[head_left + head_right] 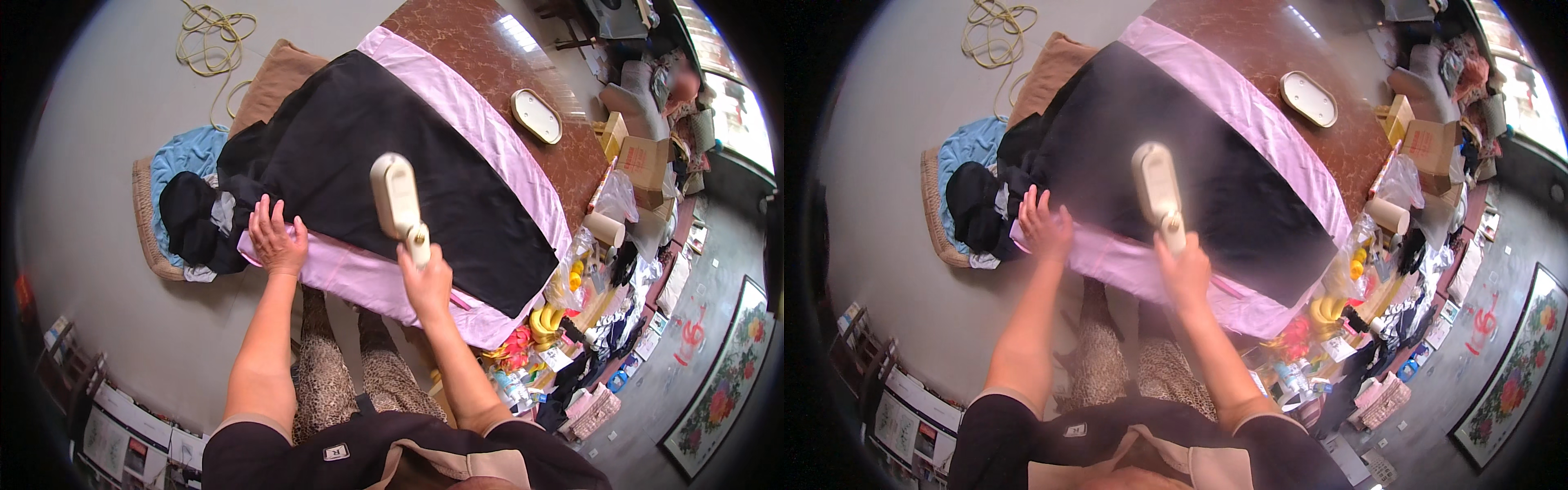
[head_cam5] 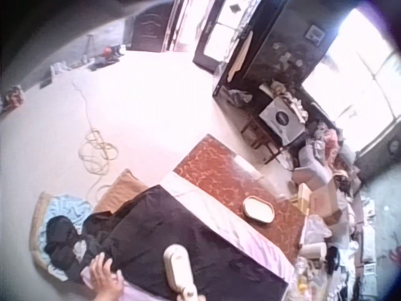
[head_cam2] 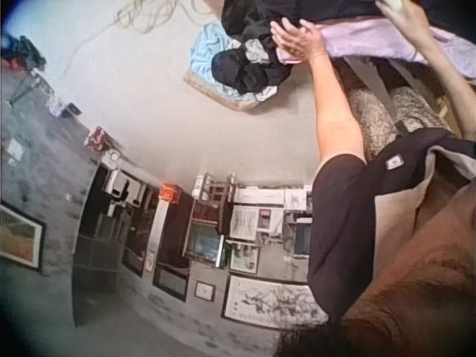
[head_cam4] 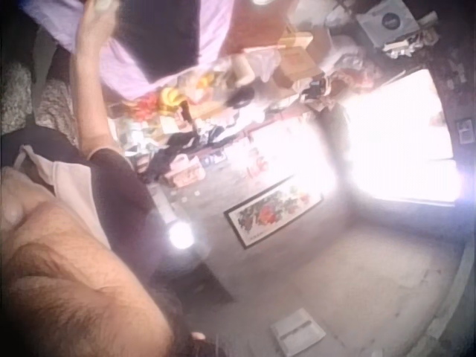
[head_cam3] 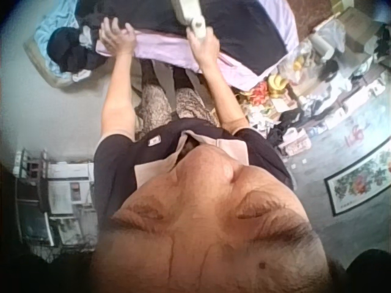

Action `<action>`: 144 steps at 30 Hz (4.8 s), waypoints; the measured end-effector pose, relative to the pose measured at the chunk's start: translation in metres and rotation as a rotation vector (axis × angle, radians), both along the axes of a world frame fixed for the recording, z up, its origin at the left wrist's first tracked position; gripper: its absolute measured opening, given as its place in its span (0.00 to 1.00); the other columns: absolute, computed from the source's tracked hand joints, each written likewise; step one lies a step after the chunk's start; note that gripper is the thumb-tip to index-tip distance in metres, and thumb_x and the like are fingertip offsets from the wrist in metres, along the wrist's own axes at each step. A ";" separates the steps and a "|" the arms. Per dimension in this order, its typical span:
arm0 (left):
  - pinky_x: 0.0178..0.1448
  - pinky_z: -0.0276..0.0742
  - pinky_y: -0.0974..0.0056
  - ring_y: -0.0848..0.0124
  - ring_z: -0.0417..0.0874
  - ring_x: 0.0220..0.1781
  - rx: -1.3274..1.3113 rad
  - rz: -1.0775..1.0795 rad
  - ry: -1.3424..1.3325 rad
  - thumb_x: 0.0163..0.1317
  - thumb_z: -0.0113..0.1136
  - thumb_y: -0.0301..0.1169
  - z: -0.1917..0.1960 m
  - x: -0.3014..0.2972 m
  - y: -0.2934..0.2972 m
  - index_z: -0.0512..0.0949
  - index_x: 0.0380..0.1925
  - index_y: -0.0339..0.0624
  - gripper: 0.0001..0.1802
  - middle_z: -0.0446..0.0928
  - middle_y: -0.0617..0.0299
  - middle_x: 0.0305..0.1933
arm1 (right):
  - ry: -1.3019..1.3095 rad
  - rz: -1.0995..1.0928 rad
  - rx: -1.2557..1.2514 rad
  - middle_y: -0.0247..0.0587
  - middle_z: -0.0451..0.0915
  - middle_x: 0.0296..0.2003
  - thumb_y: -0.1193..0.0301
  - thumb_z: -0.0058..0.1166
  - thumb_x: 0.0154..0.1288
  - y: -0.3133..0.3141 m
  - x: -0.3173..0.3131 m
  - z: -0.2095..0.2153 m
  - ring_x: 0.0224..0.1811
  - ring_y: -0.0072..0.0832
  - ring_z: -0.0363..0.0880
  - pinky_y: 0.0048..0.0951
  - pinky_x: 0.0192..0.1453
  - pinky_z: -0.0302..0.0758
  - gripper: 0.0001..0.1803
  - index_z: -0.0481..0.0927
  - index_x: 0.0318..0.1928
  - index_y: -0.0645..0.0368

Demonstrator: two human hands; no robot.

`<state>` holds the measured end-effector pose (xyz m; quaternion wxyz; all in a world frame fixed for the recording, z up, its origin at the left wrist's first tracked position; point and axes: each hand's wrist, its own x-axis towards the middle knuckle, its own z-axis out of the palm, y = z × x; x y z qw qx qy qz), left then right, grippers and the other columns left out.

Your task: The person irons a pair of black shorts on a table using a handheld steamer, then folds the garment and hangs it on a hanger on an outdoor clothes rack.

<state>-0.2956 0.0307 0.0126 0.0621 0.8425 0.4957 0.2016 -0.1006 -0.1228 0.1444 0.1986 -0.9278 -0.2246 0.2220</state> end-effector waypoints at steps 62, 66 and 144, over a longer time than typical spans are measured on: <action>0.77 0.60 0.49 0.55 0.66 0.72 -0.054 0.020 -0.083 0.68 0.55 0.31 -0.010 -0.011 -0.001 0.72 0.61 0.45 0.21 0.67 0.56 0.71 | 0.093 0.541 -0.077 0.56 0.82 0.27 0.62 0.68 0.56 -0.045 0.030 0.005 0.32 0.53 0.83 0.44 0.35 0.78 0.17 0.77 0.34 0.60; 0.77 0.60 0.48 0.54 0.67 0.72 -0.063 0.020 -0.091 0.68 0.53 0.28 -0.012 -0.012 -0.002 0.72 0.62 0.44 0.22 0.67 0.56 0.71 | 0.042 0.579 -0.024 0.51 0.81 0.24 0.57 0.68 0.56 -0.037 0.026 0.001 0.28 0.50 0.83 0.45 0.32 0.78 0.19 0.75 0.34 0.57; 0.79 0.53 0.53 0.55 0.60 0.78 -0.020 -0.018 0.152 0.76 0.43 0.42 -0.014 0.036 0.022 0.59 0.75 0.39 0.31 0.55 0.54 0.80 | -0.168 0.003 0.008 0.59 0.82 0.27 0.56 0.68 0.55 -0.091 0.089 -0.029 0.32 0.57 0.84 0.51 0.36 0.79 0.22 0.76 0.35 0.61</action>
